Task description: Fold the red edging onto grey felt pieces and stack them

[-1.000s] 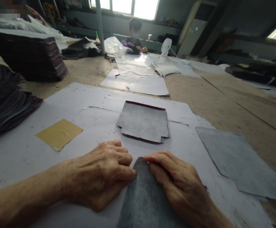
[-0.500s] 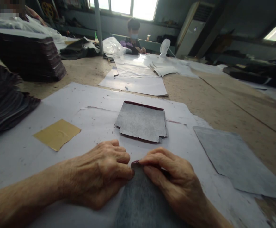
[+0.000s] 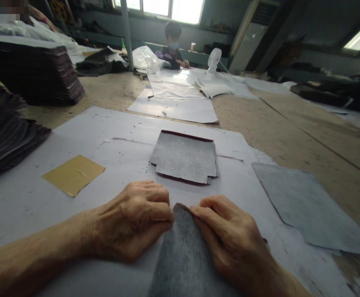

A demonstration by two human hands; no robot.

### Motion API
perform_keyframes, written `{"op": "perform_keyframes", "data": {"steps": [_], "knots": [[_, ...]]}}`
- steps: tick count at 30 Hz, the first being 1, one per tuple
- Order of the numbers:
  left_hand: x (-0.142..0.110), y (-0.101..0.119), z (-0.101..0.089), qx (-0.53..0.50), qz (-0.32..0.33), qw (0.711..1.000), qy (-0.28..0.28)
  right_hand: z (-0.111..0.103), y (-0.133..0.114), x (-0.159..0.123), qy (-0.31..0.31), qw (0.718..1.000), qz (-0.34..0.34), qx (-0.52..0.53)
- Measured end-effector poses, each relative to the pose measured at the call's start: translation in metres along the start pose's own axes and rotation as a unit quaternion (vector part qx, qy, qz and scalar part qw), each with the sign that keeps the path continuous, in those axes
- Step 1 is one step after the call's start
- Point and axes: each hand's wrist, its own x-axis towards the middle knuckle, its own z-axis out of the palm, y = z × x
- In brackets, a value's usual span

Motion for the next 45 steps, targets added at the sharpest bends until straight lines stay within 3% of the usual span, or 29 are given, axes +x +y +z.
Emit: {"op": "perform_keyframes", "data": {"steps": [3, 8, 21, 27, 30, 35, 39, 41, 45], "knots": [[0.002, -0.003, 0.004, 0.012, -0.002, 0.996, 0.087, 0.004, -0.001, -0.005, -0.014, 0.998, -0.043, -0.039], [0.004, -0.010, 0.009, 0.081, 0.035, 0.995, 0.034, 0.003, 0.002, -0.007, -0.023, 0.993, -0.090, -0.069], [0.003, -0.014, 0.008, 0.104, 0.052, 0.993, 0.039, 0.005, 0.002, -0.009, -0.073, 0.991, -0.085, -0.079], [0.005, -0.014, 0.007, 0.072, -0.069, 0.972, 0.213, 0.008, 0.003, -0.011, -0.098, 0.989, -0.047, -0.097], [0.005, -0.014, 0.009, 0.101, -0.095, 0.960, 0.243, 0.009, 0.002, -0.008, -0.108, 0.989, -0.027, -0.097], [0.004, -0.015, 0.013, 0.133, -0.085, 0.958, 0.240, 0.008, -0.002, -0.003, -0.104, 0.993, 0.007, -0.063], [0.005, -0.014, 0.013, 0.130, -0.077, 0.962, 0.227, 0.004, -0.004, -0.001, -0.015, 0.999, 0.034, 0.007], [0.006, -0.014, 0.012, 0.117, -0.081, 0.965, 0.219, 0.001, -0.005, -0.001, 0.020, 0.999, 0.042, -0.006], [0.005, -0.013, 0.011, 0.080, -0.081, 0.974, 0.197, -0.002, -0.005, -0.002, -0.008, 0.994, 0.095, -0.057]]}}
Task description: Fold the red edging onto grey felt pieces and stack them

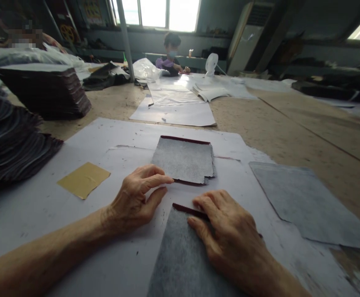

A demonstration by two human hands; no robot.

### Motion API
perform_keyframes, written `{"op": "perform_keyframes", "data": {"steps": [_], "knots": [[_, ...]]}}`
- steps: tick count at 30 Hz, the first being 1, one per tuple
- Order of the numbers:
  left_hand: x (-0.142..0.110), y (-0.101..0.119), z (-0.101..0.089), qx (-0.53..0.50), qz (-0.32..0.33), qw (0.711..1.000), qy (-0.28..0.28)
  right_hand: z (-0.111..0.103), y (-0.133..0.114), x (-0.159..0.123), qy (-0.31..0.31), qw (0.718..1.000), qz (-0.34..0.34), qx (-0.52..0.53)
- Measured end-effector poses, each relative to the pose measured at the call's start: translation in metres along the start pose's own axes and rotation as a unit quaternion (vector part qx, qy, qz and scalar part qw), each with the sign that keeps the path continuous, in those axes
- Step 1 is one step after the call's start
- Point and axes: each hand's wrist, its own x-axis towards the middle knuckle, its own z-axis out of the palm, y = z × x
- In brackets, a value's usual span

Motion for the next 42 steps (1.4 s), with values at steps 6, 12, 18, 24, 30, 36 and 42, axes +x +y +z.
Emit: {"op": "perform_keyframes", "data": {"steps": [6, 12, 18, 24, 30, 36, 42], "knots": [[0.000, 0.008, 0.002, -0.087, 0.033, 0.987, -0.128, 0.004, 0.000, -0.002, 0.001, 0.999, -0.017, 0.045], [0.001, 0.014, 0.005, -0.070, 0.075, 0.985, -0.140, 0.005, 0.002, -0.001, 0.021, 0.994, -0.082, 0.067], [-0.001, -0.001, -0.004, 0.008, 0.065, 0.994, -0.084, -0.011, 0.016, 0.003, -0.059, 0.998, -0.030, 0.020], [0.008, -0.014, -0.019, 0.066, 0.057, 0.996, -0.020, -0.034, 0.025, 0.011, -0.059, 0.995, 0.078, 0.007], [0.011, -0.012, -0.030, 0.038, -0.001, 0.998, -0.047, -0.057, 0.016, 0.009, -0.037, 0.988, 0.124, 0.081], [0.060, -0.024, -0.049, 0.045, -0.098, 0.992, -0.072, -0.085, 0.024, 0.061, -0.062, 0.990, 0.102, 0.082], [0.105, -0.072, -0.015, 0.089, -0.120, 0.987, -0.055, -0.053, 0.068, 0.122, -0.060, 0.991, 0.120, -0.020]]}}
